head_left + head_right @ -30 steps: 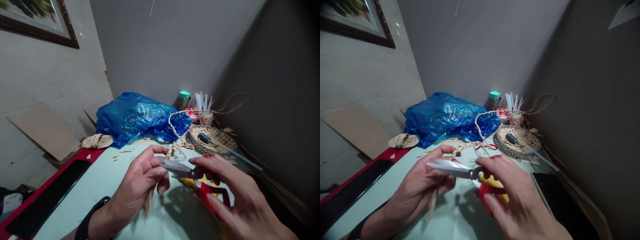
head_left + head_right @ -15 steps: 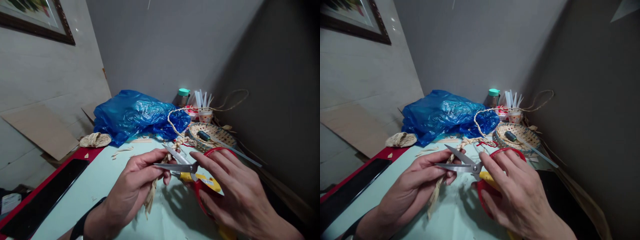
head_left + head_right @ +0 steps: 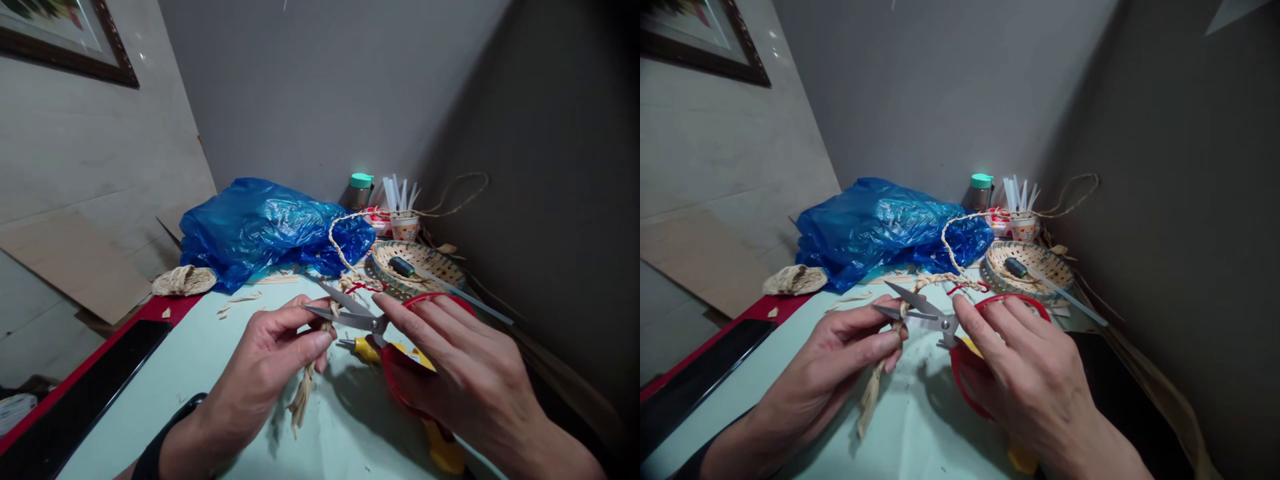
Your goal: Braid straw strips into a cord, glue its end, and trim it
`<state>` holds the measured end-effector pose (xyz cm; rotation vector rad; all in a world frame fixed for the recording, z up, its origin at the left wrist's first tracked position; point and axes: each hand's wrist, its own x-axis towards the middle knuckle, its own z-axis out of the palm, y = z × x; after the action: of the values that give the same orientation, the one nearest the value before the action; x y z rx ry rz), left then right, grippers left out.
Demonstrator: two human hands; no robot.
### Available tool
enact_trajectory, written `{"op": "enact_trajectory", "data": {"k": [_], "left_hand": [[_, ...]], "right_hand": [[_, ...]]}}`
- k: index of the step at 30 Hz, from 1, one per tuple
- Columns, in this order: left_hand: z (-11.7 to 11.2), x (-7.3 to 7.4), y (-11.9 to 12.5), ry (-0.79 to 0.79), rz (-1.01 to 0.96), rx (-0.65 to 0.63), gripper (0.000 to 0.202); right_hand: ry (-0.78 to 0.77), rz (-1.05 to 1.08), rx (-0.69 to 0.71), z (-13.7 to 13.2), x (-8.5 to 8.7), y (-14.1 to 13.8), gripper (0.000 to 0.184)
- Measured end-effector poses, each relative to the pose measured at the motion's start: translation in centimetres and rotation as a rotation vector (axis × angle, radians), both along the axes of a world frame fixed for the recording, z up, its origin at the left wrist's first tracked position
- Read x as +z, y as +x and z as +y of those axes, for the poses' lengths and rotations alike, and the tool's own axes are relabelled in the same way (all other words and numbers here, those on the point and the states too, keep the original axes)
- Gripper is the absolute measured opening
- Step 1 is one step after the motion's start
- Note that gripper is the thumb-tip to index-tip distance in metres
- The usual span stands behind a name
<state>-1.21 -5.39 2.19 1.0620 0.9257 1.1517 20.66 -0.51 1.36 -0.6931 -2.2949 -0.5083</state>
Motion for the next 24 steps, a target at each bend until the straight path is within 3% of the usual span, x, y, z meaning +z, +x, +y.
{"op": "enact_trajectory", "data": {"k": [8, 13, 18, 21, 24], "left_hand": [[0.1, 0.1, -0.1, 0.052, 0.15, 0.019, 0.019], [0.3, -0.1, 0.1, 0.051, 0.089, 0.015, 0.019], [0.7, -0.2, 0.3, -0.033, -0.07, 0.001, 0.008], [0.9, -0.3, 0.3, -0.08, -0.146, 0.006, 0.019], [1.0, -0.4, 0.4, -0.093, -0.165, 0.025, 0.027]], "right_hand": [[0.011, 0.011, -0.004, -0.1, -0.5, 0.2, 0.038], [0.012, -0.001, -0.016, 0.1, -0.9, 0.1, 0.037], [0.018, 0.014, -0.04, 0.3, -1.2, 0.0, 0.026], [-0.054, 0.102, -0.019, 0.2, -1.2, -0.2, 0.025], [-0.29, 0.359, 0.007, -0.2, -0.9, -0.7, 0.019]]}}
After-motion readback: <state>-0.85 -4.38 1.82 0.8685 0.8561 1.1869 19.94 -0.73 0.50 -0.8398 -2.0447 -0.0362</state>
